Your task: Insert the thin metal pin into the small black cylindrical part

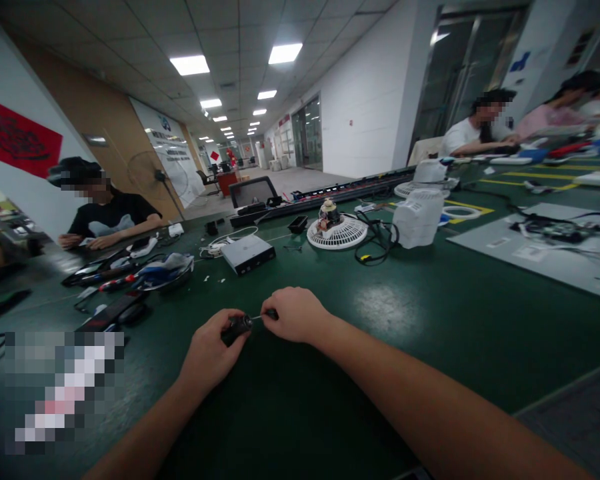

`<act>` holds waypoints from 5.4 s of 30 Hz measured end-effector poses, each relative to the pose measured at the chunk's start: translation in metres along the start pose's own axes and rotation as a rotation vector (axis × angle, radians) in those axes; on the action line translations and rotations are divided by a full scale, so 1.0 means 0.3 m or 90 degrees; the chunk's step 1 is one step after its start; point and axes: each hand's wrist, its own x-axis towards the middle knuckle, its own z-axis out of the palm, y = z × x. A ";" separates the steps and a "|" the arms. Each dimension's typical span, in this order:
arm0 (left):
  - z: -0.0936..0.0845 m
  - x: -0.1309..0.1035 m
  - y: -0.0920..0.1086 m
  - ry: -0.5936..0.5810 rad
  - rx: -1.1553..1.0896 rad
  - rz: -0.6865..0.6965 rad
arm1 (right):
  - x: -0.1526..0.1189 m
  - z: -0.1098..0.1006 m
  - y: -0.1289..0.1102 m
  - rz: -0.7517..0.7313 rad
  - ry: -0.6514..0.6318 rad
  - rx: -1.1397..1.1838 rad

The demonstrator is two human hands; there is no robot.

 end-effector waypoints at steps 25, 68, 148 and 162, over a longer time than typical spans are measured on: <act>0.004 0.009 -0.025 0.049 0.030 -0.044 | 0.014 0.022 0.031 0.138 0.016 0.115; -0.006 -0.012 -0.006 -0.034 -0.086 0.131 | 0.008 0.062 -0.029 0.078 0.017 0.236; 0.004 -0.003 -0.025 0.001 -0.008 0.073 | -0.003 -0.010 -0.011 0.024 -0.034 -0.036; 0.002 -0.004 -0.026 -0.020 -0.028 0.098 | 0.003 -0.007 0.030 -0.039 -0.074 0.081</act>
